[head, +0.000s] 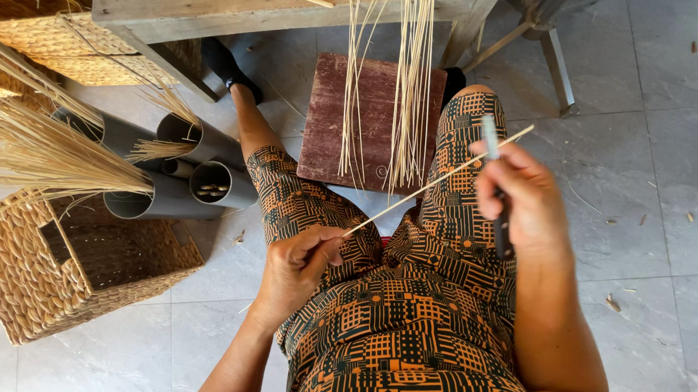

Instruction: The person sits on a low stool and splits thin bamboo sticks lengthwise into narrow strips, using a small knife to shave and separate each stick while holding it across their lap. Finished strips are laid on a wooden board with a growing pile of completed strips.

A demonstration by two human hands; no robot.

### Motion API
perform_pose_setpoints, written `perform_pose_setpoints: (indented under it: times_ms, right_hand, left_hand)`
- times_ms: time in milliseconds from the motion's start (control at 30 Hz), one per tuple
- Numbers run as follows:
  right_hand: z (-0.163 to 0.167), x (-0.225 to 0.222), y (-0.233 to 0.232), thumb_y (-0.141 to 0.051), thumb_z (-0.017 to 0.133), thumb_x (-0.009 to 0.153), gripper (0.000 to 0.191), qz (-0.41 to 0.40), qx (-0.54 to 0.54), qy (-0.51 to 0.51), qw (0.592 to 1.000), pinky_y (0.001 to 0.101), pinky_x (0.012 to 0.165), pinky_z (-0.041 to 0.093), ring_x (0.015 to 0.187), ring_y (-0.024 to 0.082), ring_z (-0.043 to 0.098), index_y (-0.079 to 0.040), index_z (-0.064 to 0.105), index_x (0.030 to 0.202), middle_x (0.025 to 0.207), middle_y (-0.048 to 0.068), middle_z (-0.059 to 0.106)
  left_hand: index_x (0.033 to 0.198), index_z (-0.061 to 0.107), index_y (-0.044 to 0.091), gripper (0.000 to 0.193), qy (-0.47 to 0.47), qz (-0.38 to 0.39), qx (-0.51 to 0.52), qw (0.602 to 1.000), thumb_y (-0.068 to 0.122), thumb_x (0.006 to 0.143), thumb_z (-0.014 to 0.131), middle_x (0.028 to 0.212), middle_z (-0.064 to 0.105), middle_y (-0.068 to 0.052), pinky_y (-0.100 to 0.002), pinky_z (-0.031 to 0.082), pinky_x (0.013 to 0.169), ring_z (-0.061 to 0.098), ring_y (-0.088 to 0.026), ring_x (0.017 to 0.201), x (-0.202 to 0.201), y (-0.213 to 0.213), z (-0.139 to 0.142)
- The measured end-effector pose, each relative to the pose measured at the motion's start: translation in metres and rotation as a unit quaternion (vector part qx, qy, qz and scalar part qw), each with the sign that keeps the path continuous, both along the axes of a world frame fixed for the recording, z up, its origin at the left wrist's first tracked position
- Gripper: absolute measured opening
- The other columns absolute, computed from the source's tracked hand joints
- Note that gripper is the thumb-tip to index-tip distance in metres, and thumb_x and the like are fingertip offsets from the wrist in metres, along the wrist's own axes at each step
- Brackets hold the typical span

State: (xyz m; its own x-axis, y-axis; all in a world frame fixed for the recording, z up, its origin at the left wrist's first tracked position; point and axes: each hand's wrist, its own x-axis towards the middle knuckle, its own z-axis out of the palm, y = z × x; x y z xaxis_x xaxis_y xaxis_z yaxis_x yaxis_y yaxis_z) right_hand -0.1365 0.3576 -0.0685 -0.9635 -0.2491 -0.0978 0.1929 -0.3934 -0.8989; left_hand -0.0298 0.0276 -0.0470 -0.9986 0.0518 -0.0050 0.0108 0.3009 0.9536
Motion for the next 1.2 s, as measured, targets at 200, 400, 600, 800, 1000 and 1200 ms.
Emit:
perform_pose_setpoints:
  times_ms: [200,400,600,800,1000,1200]
  right_hand:
    - [0.006,-0.011,0.028,-0.015,0.057,0.108,0.036,-0.078,-0.026,0.014,0.996,0.0230,0.051,0.040,0.058,0.008,0.052,-0.004,0.057,0.143,0.076,0.002,0.060]
    - [0.002,0.027,-0.058,-0.015,0.053,0.099,0.047,0.179,0.112,-0.009,0.977,0.0223,0.042,0.044,0.049,0.007,0.053,-0.006,0.048,0.146,0.070,0.005,0.067]
    - [0.002,0.021,-0.066,-0.012,0.052,0.104,0.038,0.177,0.099,-0.006,0.979,0.0222,0.045,0.042,0.051,0.008,0.050,-0.002,0.059,0.140,0.071,0.006,0.064]
    - [-0.019,-0.008,0.005,-0.012,0.054,0.107,0.035,0.033,-0.028,-0.025,0.999,0.0228,0.047,0.038,0.053,0.008,0.048,-0.005,0.060,0.140,0.071,0.003,0.058]
    - [-0.024,-0.020,0.056,-0.012,0.055,0.109,0.040,-0.089,-0.071,-0.009,0.993,0.0256,0.056,0.042,0.063,0.012,0.052,-0.008,0.056,0.149,0.084,0.005,0.060]
    - [-0.016,-0.018,0.028,-0.012,0.058,0.108,0.032,-0.049,-0.042,-0.020,0.998,0.0267,0.055,0.043,0.062,0.013,0.053,-0.004,0.062,0.139,0.083,0.007,0.061]
  left_hand:
    - [0.107,0.077,0.004,0.016,-0.060,0.060,0.006,0.996,0.005,0.095,0.066,0.069,0.074,-0.003,-0.020,0.045,0.044,0.061,-0.004,0.055,0.002,-0.011,-0.008]
    - [0.107,0.072,0.003,0.014,-0.070,0.026,0.012,0.997,0.007,0.097,0.064,0.068,0.073,-0.003,-0.021,0.046,0.046,0.062,-0.004,0.054,-0.002,0.011,-0.015]
    - [0.106,0.072,0.001,0.012,-0.042,0.002,0.053,0.998,0.006,0.099,0.064,0.070,0.070,-0.001,-0.020,0.050,0.053,0.065,-0.004,0.062,0.009,0.005,-0.018]
    - [0.102,0.076,0.002,0.012,-0.136,-0.031,0.047,0.989,0.007,0.097,0.065,0.064,0.068,-0.002,-0.021,0.039,0.042,0.052,-0.004,0.049,0.016,-0.022,-0.021]
    - [0.105,0.074,0.004,0.014,-0.142,0.046,0.155,0.977,0.009,0.097,0.064,0.075,0.072,-0.001,-0.022,0.045,0.046,0.062,-0.005,0.055,0.014,-0.041,-0.024]
    - [0.112,0.074,0.001,0.013,0.036,0.159,0.240,0.957,0.009,0.103,0.068,0.086,0.066,0.001,-0.020,0.043,0.058,0.056,-0.004,0.070,-0.004,-0.032,-0.011]
